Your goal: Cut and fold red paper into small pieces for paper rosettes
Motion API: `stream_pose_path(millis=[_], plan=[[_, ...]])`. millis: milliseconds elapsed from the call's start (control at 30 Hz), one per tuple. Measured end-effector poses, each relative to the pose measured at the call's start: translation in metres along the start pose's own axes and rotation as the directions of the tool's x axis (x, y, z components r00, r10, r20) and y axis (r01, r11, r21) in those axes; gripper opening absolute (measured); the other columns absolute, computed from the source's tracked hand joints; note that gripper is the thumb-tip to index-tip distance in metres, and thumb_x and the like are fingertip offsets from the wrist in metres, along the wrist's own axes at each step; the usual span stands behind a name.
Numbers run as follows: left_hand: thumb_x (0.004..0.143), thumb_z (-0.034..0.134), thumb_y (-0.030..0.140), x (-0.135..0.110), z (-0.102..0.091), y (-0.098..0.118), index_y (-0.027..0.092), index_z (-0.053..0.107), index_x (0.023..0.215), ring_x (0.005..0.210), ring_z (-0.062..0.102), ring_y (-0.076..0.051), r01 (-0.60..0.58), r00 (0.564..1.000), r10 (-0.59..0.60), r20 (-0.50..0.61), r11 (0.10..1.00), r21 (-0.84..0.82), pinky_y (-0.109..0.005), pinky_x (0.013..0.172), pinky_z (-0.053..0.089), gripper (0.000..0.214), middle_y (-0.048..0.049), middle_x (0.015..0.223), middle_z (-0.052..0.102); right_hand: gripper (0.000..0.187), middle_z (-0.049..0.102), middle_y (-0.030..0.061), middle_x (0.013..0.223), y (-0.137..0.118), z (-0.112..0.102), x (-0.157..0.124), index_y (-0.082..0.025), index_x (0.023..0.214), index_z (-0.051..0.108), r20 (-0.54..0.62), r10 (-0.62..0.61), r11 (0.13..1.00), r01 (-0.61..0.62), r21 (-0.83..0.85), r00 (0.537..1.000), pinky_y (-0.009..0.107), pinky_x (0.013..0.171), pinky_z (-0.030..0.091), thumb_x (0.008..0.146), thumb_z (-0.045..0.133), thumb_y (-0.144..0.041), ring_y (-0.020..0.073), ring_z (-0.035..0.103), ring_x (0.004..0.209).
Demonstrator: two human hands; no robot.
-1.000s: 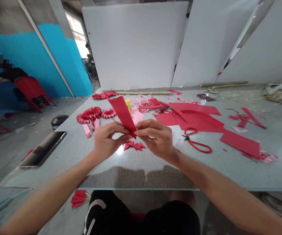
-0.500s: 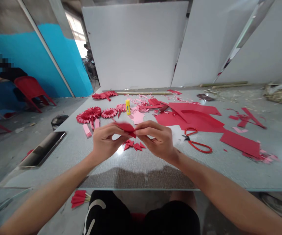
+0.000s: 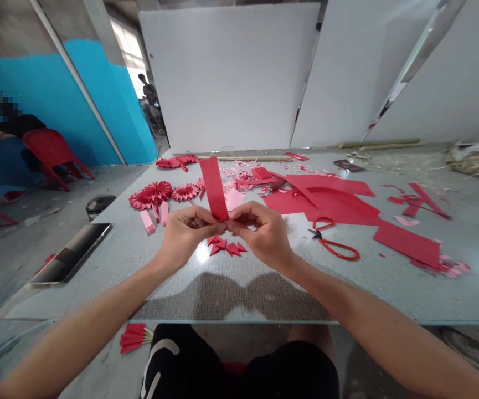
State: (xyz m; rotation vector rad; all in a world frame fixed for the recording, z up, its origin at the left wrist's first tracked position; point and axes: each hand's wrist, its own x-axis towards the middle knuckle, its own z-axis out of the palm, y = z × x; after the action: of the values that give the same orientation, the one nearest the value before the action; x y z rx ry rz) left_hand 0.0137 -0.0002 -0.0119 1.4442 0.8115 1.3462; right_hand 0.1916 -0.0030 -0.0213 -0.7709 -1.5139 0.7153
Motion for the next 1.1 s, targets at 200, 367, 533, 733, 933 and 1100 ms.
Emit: stream_pose_path(millis=[200, 367, 533, 733, 933, 1100], plan=[[0.068, 0.087, 0.028, 0.0030, -0.0007, -0.0028, 0.014, 0.072, 0.072, 0.065, 0.072, -0.017, 0.076, 0.997, -0.075, 0.018, 0.995, -0.062, -0.028, 0.063, 0.060, 0.021, -0.0049, 0.067, 0.074, 0.032, 0.069, -0.0004, 0.071, -0.0007, 0.0018, 0.0021, -0.020, 0.079, 0.063, 0.010, 0.134, 0.986, -0.135, 0.097, 0.991, 0.029, 0.057, 0.060, 0.071, 0.086, -0.041, 0.0145, 0.067, 0.058], [0.070, 0.086, 0.032, 0.0038, -0.0012, -0.0022, 0.014, 0.073, 0.074, 0.065, 0.073, -0.017, 0.091, 0.996, -0.089, 0.019, 0.993, -0.080, -0.029, 0.065, 0.060, 0.022, -0.0050, 0.069, 0.075, 0.029, 0.070, -0.0002, 0.071, -0.0015, 0.0011, 0.0026, -0.020, 0.083, 0.065, 0.013, 0.129, 0.987, -0.130, 0.094, 0.992, 0.028, 0.057, 0.061, 0.072, 0.086, -0.038, 0.0145, 0.068, 0.059], [0.068, 0.087, 0.031, 0.0056, -0.0029, -0.0053, 0.014, 0.072, 0.073, 0.066, 0.074, -0.019, 0.089, 0.996, -0.088, 0.012, 0.993, -0.072, -0.031, 0.068, 0.061, 0.024, -0.0056, 0.069, 0.075, 0.028, 0.072, 0.0003, 0.074, -0.0023, 0.0015, 0.0014, -0.020, 0.087, 0.069, 0.030, 0.116, 0.990, -0.118, 0.083, 0.993, 0.030, 0.059, 0.062, 0.073, 0.085, -0.038, 0.0153, 0.069, 0.062], [0.064, 0.089, 0.031, 0.0050, -0.0009, -0.0043, 0.013, 0.072, 0.071, 0.064, 0.073, -0.018, 0.113, 0.993, -0.115, -0.014, 0.988, -0.104, -0.031, 0.067, 0.061, 0.026, -0.0053, 0.068, 0.075, 0.026, 0.071, 0.0002, 0.073, -0.0038, 0.0030, 0.0010, -0.020, 0.085, 0.068, 0.010, 0.108, 0.991, -0.108, 0.082, 0.994, 0.031, 0.059, 0.062, 0.075, 0.083, -0.039, 0.0149, 0.068, 0.059], [0.067, 0.088, 0.026, 0.0041, 0.0000, -0.0049, 0.014, 0.071, 0.072, 0.066, 0.074, -0.018, 0.086, 0.996, -0.088, -0.010, 0.991, -0.107, -0.030, 0.066, 0.061, 0.021, -0.0045, 0.068, 0.075, 0.022, 0.071, 0.0000, 0.072, -0.0019, 0.0035, 0.0001, -0.020, 0.086, 0.068, 0.003, 0.103, 0.991, -0.103, 0.088, 0.995, 0.029, 0.059, 0.062, 0.077, 0.082, -0.035, 0.0144, 0.068, 0.059], [0.068, 0.087, 0.026, 0.0012, 0.0017, -0.0025, 0.014, 0.071, 0.072, 0.066, 0.074, -0.019, 0.050, 0.999, -0.051, -0.014, 0.996, -0.080, -0.030, 0.065, 0.061, 0.021, -0.0045, 0.069, 0.075, 0.017, 0.071, 0.0001, 0.072, 0.0019, 0.0036, -0.0010, -0.021, 0.085, 0.069, 0.015, 0.061, 0.997, -0.061, 0.056, 0.998, 0.030, 0.059, 0.061, 0.080, 0.080, -0.034, 0.0157, 0.069, 0.061]])
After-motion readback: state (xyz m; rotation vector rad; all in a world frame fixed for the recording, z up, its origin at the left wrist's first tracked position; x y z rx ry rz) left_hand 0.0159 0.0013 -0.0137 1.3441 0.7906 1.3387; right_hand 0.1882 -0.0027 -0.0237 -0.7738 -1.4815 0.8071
